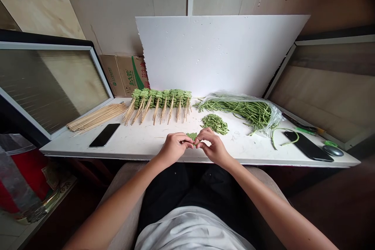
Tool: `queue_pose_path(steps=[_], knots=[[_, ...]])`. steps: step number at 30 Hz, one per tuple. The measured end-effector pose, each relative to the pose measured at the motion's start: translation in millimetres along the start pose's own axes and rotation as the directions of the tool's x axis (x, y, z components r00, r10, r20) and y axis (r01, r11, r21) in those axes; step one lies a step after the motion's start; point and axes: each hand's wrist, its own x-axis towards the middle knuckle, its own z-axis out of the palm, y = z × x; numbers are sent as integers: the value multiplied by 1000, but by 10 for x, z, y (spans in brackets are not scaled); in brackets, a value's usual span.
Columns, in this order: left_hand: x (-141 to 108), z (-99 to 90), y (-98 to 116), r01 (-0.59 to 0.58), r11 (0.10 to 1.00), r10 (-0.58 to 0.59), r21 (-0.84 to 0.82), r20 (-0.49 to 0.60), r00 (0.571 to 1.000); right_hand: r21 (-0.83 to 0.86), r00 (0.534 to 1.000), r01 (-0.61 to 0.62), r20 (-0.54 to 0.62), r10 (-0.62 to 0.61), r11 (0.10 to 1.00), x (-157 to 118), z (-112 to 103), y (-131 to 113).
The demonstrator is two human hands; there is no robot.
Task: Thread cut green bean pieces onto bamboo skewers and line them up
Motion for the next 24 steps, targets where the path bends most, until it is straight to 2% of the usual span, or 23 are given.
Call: queue_pose_path(steps=[4, 7, 10, 12, 14, 16, 19, 21, 24], knots=[[53, -118, -37, -6, 999, 8, 49, -45, 999, 55, 1000, -22, -2, 22, 998, 63, -155, -4], [115, -291, -147, 68, 992, -55, 103, -125, 991, 72, 994, -49, -92, 55, 996, 113, -371, 112], [152, -410, -265, 140, 986, -127, 87, -143, 982, -91, 970, -169, -190, 149, 981, 116, -571, 373], [151, -418, -294, 162, 982, -150, 100, -121, 981, -257, 951, -261, -236, 202, 931, 82, -638, 580], [138, -387, -275, 162, 977, -152, 138, -84, 985, -386, 944, -317, -215, 250, 867, 29, -645, 755], [124, -349, -231, 150, 975, -143, 163, -50, 988, -466, 946, -323, -160, 281, 824, -24, -615, 867], [116, -317, -172, 129, 977, -126, 167, -29, 992, -507, 950, -300, -86, 299, 808, -73, -569, 920], [117, -310, -157, 109, 979, -105, 171, -32, 994, -506, 952, -297, -91, 293, 810, -76, -563, 905], [118, -298, -167, 77, 983, -72, 164, -35, 997, -470, 946, -324, -167, 277, 821, -43, -584, 835]])
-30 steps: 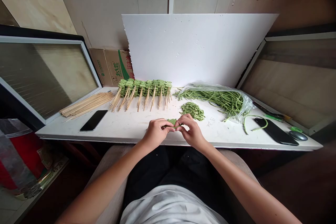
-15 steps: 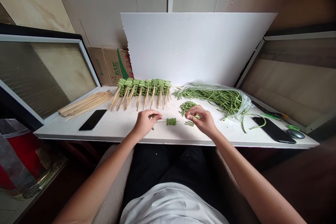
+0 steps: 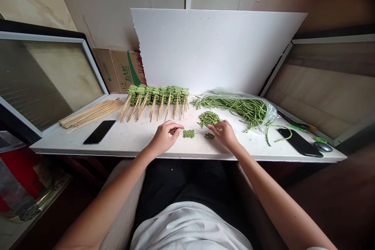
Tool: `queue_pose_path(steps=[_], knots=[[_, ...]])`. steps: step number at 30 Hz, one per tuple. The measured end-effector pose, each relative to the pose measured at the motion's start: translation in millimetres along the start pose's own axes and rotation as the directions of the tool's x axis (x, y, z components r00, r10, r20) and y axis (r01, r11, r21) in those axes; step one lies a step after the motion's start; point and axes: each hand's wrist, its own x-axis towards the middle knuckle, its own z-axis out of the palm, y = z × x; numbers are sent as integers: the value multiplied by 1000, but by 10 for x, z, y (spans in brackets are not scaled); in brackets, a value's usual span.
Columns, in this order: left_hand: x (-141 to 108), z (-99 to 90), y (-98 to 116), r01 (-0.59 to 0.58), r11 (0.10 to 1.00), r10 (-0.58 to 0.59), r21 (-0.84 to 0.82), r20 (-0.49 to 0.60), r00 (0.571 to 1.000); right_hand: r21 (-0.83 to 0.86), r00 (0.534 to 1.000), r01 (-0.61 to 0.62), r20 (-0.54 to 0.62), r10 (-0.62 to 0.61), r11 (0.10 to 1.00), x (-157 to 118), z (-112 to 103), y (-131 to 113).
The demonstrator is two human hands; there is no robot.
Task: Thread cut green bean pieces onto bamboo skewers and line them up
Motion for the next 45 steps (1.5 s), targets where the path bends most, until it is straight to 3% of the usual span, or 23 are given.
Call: queue_pose_path(steps=[2, 4, 6, 10, 12, 15, 18, 26, 29, 32, 34, 40, 45], knots=[[-4, 14, -12, -10, 1000, 10, -17, 7, 1000, 62, 998, -29, -49, 32, 998, 17, -52, -61], [-10, 27, -19, -10, 999, 11, -33, 30, 999, 115, 1000, -16, -20, 18, 993, 31, -109, -125], [-14, 35, -17, -1, 999, 3, -42, 58, 998, 132, 992, 63, 102, -77, 989, 42, -168, -166], [-15, 27, 16, 6, 999, -2, -48, 82, 997, 135, 918, 186, 329, -221, 973, 65, -293, -123], [-14, 15, 39, 1, 999, 3, -46, 89, 996, 134, 880, 154, 432, -198, 979, 71, -363, -75], [-14, 1, 65, 0, 999, 4, -40, 99, 995, 74, 808, 18, 587, -59, 997, 63, -468, -43], [-15, -1, 77, 3, 999, 0, -37, 103, 995, 33, 757, -71, 652, 32, 997, 41, -544, -70], [-13, 10, 54, 1, 1000, 3, -30, 111, 994, -16, 658, -50, 751, 45, 999, 23, -606, -104], [-13, 11, 52, 7, 1000, -5, -20, 114, 993, 40, 714, -21, 700, -13, 999, 38, -551, -81], [-15, 15, 56, 7, 1000, -5, -22, 113, 994, 36, 861, 55, 504, -66, 998, 50, -406, -55], [-16, 17, 59, 4, 1000, -1, -29, 109, 994, -15, 926, 81, 370, -70, 997, 48, -284, -40], [-12, -7, 75, 13, 1000, -10, -22, 122, 993, -55, 970, 35, 240, -21, 998, 43, -142, -47], [-13, -6, 111, 18, 999, -13, -45, 108, 994, 110, 992, 13, 125, -27, 994, 62, -246, -280]])
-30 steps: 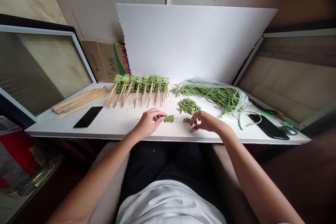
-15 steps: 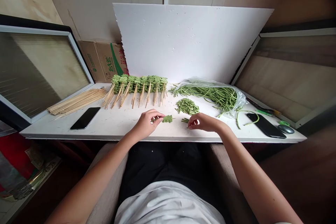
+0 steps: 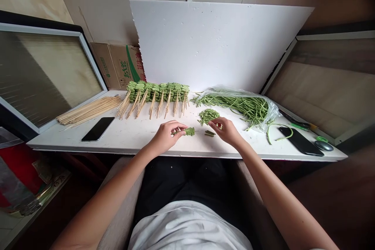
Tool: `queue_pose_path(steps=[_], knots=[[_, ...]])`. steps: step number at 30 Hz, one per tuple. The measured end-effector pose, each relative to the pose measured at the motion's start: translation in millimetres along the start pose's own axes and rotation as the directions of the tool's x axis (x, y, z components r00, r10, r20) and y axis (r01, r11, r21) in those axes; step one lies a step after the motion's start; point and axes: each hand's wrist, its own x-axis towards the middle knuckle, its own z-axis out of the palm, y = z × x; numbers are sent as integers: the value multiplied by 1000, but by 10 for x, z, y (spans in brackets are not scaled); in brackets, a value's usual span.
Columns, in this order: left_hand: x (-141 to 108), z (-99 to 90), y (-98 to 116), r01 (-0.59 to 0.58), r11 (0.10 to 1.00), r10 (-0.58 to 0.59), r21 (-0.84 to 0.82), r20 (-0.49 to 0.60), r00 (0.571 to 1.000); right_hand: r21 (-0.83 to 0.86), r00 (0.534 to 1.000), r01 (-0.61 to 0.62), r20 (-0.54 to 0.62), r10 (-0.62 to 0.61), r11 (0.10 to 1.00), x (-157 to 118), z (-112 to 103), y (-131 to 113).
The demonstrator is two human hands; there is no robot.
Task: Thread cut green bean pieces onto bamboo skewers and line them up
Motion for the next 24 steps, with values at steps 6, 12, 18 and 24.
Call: queue_pose_path(steps=[6, 12, 18, 24], knots=[[-33, 111, 56, -51, 996, 48, -68, -33, 998, 412, 983, 59, 133, -125, 909, -165, 180, -582], [-32, 107, 31, -57, 998, 56, -31, -23, 998, 378, 976, 212, -38, -213, 901, -208, 252, -653], [-16, 66, 1, -68, 997, 70, 46, -48, 996, 366, 973, 230, -96, -209, 902, -167, 192, -587], [-44, 112, 109, -171, 982, 175, 73, -44, 984, 295, 930, 366, -141, -338, 883, -232, 232, -715]])
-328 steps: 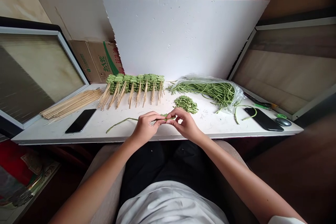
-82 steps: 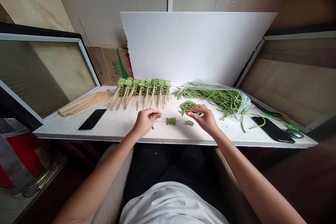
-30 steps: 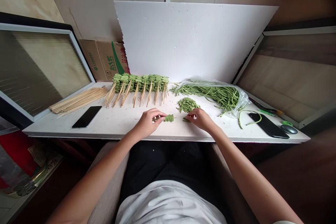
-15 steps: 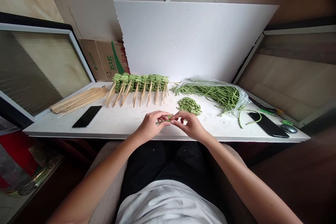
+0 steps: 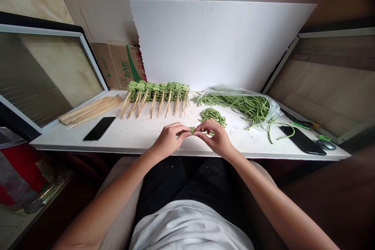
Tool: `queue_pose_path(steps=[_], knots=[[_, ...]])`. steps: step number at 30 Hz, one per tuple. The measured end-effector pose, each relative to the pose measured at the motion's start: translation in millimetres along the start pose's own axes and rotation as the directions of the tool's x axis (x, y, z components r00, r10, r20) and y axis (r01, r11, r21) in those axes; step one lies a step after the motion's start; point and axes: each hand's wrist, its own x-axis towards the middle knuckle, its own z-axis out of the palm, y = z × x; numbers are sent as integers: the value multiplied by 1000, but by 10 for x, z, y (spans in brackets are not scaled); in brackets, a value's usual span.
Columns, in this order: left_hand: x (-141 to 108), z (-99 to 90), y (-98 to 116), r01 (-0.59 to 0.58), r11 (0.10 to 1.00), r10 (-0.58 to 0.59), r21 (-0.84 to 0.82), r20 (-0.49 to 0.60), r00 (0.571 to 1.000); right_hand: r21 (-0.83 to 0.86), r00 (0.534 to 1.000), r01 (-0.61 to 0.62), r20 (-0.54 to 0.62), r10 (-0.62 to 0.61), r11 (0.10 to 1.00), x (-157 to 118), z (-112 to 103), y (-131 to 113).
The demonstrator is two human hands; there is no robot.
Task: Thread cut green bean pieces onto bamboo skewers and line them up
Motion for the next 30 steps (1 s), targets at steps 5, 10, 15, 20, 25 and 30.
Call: queue_pose_path(steps=[5, 10, 15, 20, 25, 30], knots=[[-21, 38, 7, -45, 999, 45, -14, 7, 999, 33, 999, 32, 10, -32, 999, -46, 107, 1], [-62, 97, -40, -94, 995, 95, -13, 7, 995, 43, 997, 70, 23, -71, 997, -90, 187, 34], [-59, 84, -109, -160, 987, 161, -16, 48, 986, 96, 989, 75, 121, -86, 993, -72, 150, 42], [12, -96, -186, -36, 998, 36, -42, -7, 999, -22, 994, 40, 99, -38, 999, -22, -13, 227], [39, -158, -186, 68, 997, -68, -35, 19, 998, -323, 986, -164, -92, 142, 932, -110, -198, 828], [29, -116, -176, 79, 997, -78, -23, 58, 995, -447, 974, -222, -55, 221, 866, -232, -238, 1169]])
